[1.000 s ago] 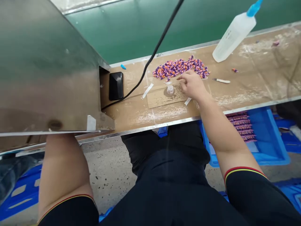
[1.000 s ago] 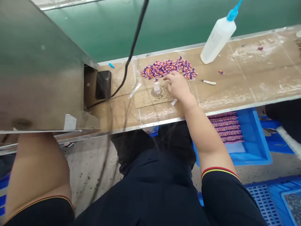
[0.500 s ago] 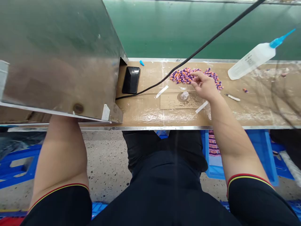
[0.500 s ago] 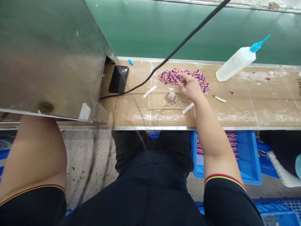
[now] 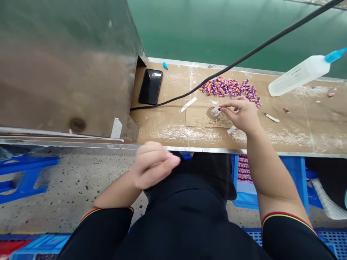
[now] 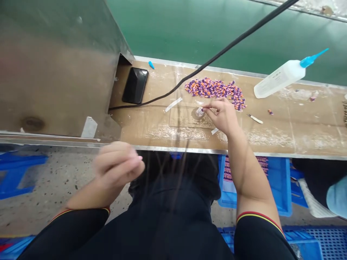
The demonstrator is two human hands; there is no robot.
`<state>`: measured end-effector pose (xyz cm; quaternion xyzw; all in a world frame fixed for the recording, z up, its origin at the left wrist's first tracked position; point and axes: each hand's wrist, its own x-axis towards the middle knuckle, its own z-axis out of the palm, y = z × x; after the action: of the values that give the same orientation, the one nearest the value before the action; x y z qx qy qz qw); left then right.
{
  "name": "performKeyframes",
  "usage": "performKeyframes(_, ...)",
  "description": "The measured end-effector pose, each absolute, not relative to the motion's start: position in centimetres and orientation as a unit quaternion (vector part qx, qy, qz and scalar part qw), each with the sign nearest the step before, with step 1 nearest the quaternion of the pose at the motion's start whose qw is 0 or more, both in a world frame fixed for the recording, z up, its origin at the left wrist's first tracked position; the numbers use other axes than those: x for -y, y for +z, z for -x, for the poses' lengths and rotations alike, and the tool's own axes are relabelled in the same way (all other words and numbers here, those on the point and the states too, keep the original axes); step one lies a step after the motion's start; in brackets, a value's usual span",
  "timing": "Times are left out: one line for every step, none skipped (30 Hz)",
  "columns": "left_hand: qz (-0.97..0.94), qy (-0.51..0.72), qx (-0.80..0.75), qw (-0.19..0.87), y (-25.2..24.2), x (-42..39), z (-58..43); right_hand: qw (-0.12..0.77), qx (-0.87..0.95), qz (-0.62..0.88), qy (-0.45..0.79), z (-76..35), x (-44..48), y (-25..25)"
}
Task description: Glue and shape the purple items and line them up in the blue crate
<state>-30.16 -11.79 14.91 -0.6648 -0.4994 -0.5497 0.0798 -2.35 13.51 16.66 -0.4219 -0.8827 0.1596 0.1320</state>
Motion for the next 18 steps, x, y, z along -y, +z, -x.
performKeyframes(0.687, -0.566, 0.445, 0.094, 15.0, 11.2, 28.8, 0.130, 0.886, 0.419, 0.152, 2.3, -13.5, 16.6)
performKeyframes(0.690, -0.576, 0.433, 0.071, 15.1, 10.2, 27.6, 0.133, 0.887, 0.416, 0.146, 2.2, -13.4, 16.4)
performKeyframes(0.658, -0.614, 0.434, 0.035, 15.3, 8.9, 26.6, 0.138, 0.889, 0.413, 0.143, 2.0, -13.4, 16.3)
performKeyframes(0.621, -0.642, 0.450, -0.027, 15.3, 7.3, 25.8, 0.146, 0.890, 0.409, 0.141, 1.9, -13.4, 16.1)
performKeyframes(0.584, -0.663, 0.458, -0.099, 15.3, 5.6, 25.3, 0.155, 0.891, 0.403, 0.139, 1.8, -13.3, 15.9)
performKeyframes(0.550, -0.675, 0.461, -0.170, 15.2, 3.9, 25.0, 0.170, 0.892, 0.396, 0.137, 1.7, -13.3, 15.7)
performKeyframes(0.518, -0.678, 0.465, -0.237, 15.0, 2.2, 24.7, 0.190, 0.891, 0.389, 0.137, 1.6, -13.2, 15.5)
performKeyframes(0.490, -0.674, 0.466, -0.296, 14.8, 0.8, 24.6, 0.218, 0.886, 0.385, 0.139, 1.6, -13.0, 15.3)
performKeyframes(0.466, -0.666, 0.466, -0.349, 14.6, -0.5, 24.5, 0.255, 0.875, 0.385, 0.147, 1.6, -12.8, 15.1)
performKeyframes(0.446, -0.656, 0.465, -0.392, 14.4, -1.6, 24.4, 0.296, 0.857, 0.391, 0.159, 1.7, -12.5, 14.8)
performKeyframes(0.429, -0.647, 0.463, -0.428, 14.1, -2.4, 24.3, 0.338, 0.833, 0.401, 0.175, 1.9, -12.0, 14.5)
performKeyframes(0.415, -0.640, 0.459, -0.455, 13.9, -3.1, 24.2, 0.378, 0.805, 0.414, 0.195, 2.1, -11.4, 14.3)
performKeyframes(0.401, -0.637, 0.455, -0.476, 13.6, -3.7, 24.0, 0.414, 0.775, 0.426, 0.215, 2.5, -10.8, 14.0)
performKeyframes(0.387, -0.637, 0.451, -0.491, 13.3, -4.1, 23.9, 0.449, 0.746, 0.432, 0.234, 2.9, -10.0, 13.6)
performKeyframes(0.371, -0.638, 0.448, -0.504, 13.0, -4.4, 23.7, 0.480, 0.720, 0.434, 0.251, 3.4, -9.3, 13.3)
performKeyframes(0.354, -0.639, 0.447, -0.516, 12.7, -4.6, 23.5, 0.504, 0.699, 0.432, 0.267, 3.9, -8.5, 12.9)
performKeyframes(0.334, -0.638, 0.449, -0.529, 12.3, -4.6, 23.4, 0.523, 0.680, 0.429, 0.282, 4.5, -7.7, 12.6)
performKeyframes(0.315, -0.633, 0.452, -0.544, 12.1, -4.6, 23.2, 0.536, 0.665, 0.427, 0.296, 5.1, -7.0, 12.2)
